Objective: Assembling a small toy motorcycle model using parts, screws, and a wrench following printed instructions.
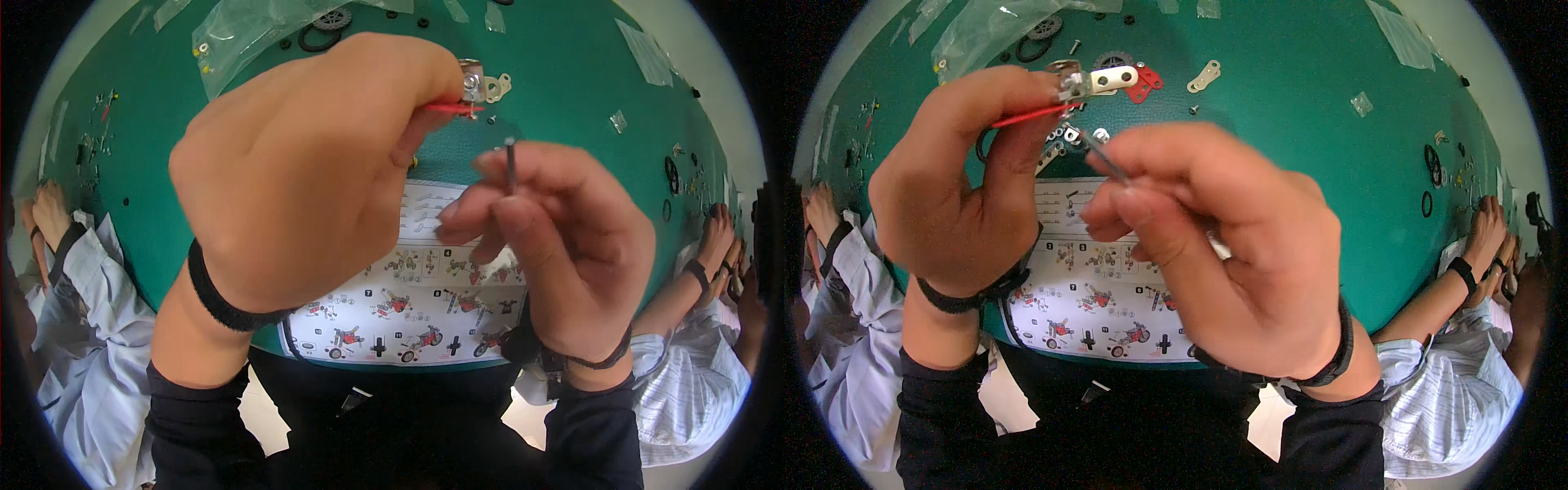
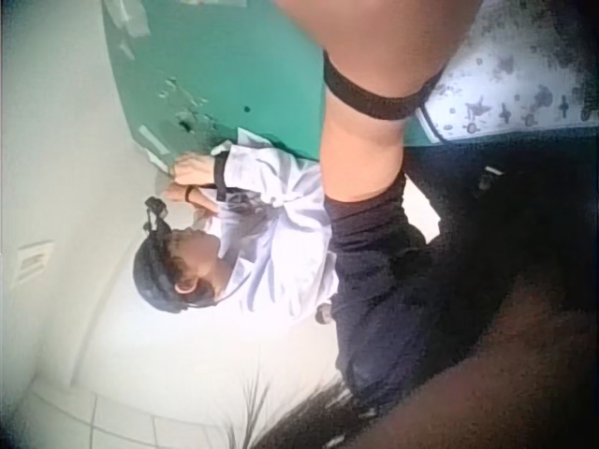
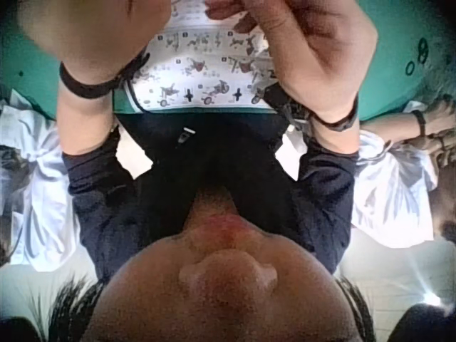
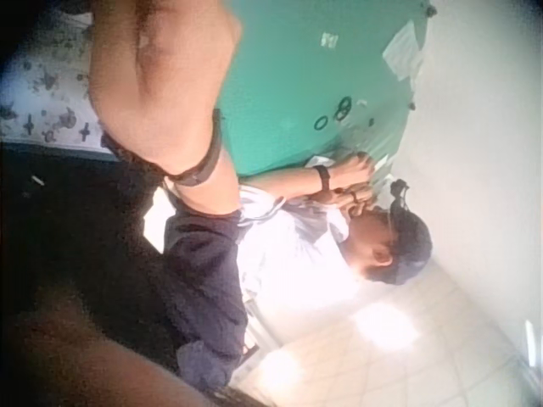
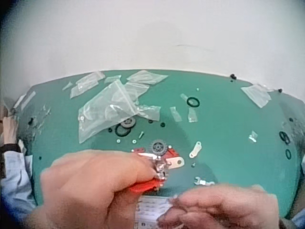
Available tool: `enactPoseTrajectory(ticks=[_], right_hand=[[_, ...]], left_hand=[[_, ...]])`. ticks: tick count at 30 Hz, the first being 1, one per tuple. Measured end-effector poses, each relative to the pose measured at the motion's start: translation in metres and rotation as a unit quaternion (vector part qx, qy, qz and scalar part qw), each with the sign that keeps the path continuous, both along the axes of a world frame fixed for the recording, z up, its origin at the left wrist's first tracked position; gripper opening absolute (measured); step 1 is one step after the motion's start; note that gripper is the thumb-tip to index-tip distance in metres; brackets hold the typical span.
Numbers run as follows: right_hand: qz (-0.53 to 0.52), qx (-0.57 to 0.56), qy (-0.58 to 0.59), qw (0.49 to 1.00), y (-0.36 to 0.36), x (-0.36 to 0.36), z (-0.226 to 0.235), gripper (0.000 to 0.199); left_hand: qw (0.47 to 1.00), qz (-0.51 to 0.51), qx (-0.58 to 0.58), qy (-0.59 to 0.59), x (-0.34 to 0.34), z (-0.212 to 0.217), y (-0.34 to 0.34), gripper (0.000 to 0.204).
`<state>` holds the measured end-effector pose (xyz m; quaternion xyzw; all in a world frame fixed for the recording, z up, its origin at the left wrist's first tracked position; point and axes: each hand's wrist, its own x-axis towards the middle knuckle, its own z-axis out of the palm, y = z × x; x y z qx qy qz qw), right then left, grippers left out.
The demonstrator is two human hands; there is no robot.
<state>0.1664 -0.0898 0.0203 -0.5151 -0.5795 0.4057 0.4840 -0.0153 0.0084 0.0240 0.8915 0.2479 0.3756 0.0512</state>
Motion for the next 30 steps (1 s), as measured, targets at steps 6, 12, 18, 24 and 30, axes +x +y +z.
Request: enactPoseTrajectory(ticks=[6,12,18,24,30], right_hand=[[0.037,-0.041,0.067,0.996,-0.003,-0.006,0.005,0.018],[0.038,-0.050,0.086,0.994,-0.002,-0.009,0.002,0.018],[0.046,-0.053,0.106,0.992,-0.003,-0.008,0.002,0.017],[0.040,-0.041,0.136,0.989,-0.004,-0.009,0.004,0.017],[0.043,-0.061,0.123,0.990,-0.006,-0.006,0.011,0.019]], left_hand=[[0.997,-0.040,0.056,-0.033,-0.003,-0.006,0.000,0.017],[1.000,-0.003,-0.021,-0.010,0.013,0.014,-0.017,0.016],[0.997,-0.018,-0.057,-0.050,0.014,0.014,-0.019,0.014],[0.998,-0.026,-0.028,-0.042,0.000,0.002,-0.012,0.014],[0.998,-0.048,0.008,-0.036,-0.003,-0.006,-0.007,0.013]])
